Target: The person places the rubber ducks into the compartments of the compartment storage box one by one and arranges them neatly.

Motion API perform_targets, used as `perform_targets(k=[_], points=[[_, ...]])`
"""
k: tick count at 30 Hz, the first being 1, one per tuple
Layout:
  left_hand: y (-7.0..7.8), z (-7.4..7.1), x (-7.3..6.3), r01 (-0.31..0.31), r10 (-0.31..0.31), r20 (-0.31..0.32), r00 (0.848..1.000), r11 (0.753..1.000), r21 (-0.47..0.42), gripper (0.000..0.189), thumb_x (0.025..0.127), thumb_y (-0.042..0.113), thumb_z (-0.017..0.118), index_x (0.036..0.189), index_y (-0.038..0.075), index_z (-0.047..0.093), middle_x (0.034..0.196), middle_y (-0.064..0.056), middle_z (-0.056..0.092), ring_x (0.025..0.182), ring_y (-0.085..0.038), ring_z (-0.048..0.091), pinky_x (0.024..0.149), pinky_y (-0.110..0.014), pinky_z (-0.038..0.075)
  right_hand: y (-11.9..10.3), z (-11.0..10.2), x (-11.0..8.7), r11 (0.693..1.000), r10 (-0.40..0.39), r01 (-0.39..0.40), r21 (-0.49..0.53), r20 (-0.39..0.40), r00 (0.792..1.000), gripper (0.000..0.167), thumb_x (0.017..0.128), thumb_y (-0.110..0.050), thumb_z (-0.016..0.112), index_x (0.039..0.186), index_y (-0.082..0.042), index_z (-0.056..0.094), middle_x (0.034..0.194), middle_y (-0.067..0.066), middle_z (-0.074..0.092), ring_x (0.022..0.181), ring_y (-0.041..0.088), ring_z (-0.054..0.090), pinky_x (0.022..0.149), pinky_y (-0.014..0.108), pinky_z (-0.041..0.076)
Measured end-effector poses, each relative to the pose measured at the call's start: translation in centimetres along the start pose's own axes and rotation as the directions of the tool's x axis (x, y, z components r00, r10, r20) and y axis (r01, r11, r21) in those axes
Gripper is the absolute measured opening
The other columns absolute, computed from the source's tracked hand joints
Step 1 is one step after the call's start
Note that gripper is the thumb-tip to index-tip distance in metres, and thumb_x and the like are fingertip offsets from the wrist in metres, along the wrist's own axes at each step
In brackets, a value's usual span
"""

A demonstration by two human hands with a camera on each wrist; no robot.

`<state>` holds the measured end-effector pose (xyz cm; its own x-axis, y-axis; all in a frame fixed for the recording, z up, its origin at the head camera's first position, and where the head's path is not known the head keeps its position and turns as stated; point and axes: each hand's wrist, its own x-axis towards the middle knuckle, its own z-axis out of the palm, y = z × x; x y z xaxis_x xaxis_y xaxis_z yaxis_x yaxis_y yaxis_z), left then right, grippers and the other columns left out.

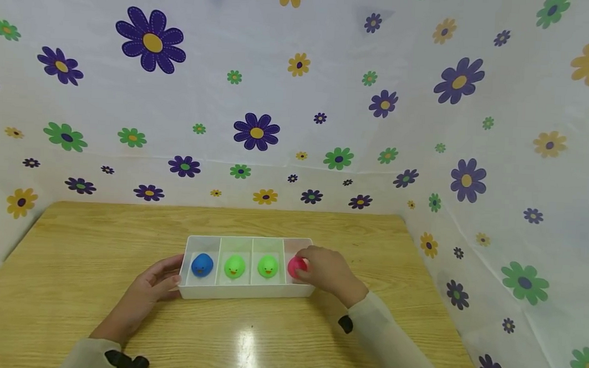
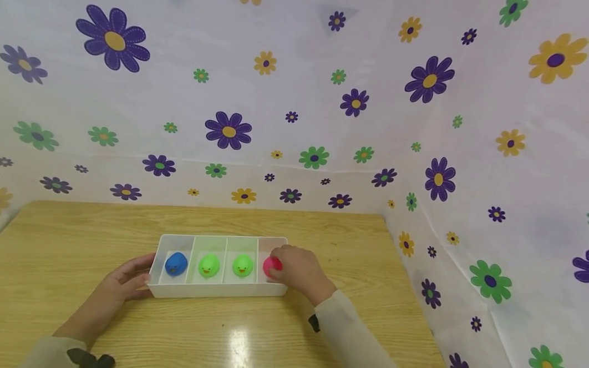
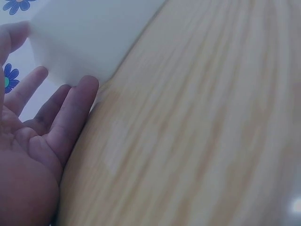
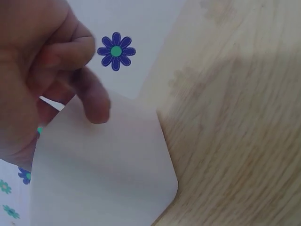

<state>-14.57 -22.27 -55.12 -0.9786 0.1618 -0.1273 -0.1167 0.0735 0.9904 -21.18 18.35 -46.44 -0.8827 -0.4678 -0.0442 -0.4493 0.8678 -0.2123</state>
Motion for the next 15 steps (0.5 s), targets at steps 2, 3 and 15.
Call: perform_targets(k=[2, 3, 15], points=[[0.0, 0.0, 0.0, 0.002, -0.002, -0.001, 1.000, 1.000, 0.000, 0.063, 0.106, 0.030, 0.062, 0.159, 0.007, 0.036, 0.159, -0.021, 0.039, 0.117, 0.002, 0.059, 0.091, -0.033, 0.059, 0.4, 0.0, -0.2, 1.000, 0.002, 0.000, 0.030, -0.068, 0.998, 0.031, 0.096, -0.032, 0.074, 0.119, -0.011, 0.074, 0.115, 0.004, 0.074, 0.100, 0.022, 0.070, 0.084, 0.043, 0.060], [-0.1, 0.0, 0.1, 0.003, -0.003, 0.000, 1.000, 1.000, -0.003, 0.063, 0.106, 0.030, 0.062, 0.159, 0.007, 0.036, 0.159, -0.021, 0.039, 0.117, 0.001, 0.060, 0.091, -0.033, 0.059, 0.6, 0.0, -0.4, 0.999, 0.009, -0.004, 0.042, -0.110, 0.994, 0.029, 0.097, -0.031, 0.072, 0.119, -0.012, 0.074, 0.117, 0.004, 0.073, 0.101, 0.022, 0.070, 0.083, 0.042, 0.060], [-0.3, -0.3, 0.9, 0.051, -0.051, 0.019, 0.998, 0.999, 0.020, 0.063, 0.106, 0.042, 0.057, 0.160, 0.014, 0.037, 0.163, -0.014, 0.037, 0.125, -0.010, 0.058, 0.093, -0.035, 0.059, 5.7, 0.9, -2.6, 0.983, 0.136, -0.065, 0.170, -0.448, 0.884, 0.016, 0.095, -0.012, 0.067, 0.107, -0.008, 0.076, 0.100, 0.002, 0.071, 0.080, 0.016, 0.064, 0.067, 0.034, 0.055]])
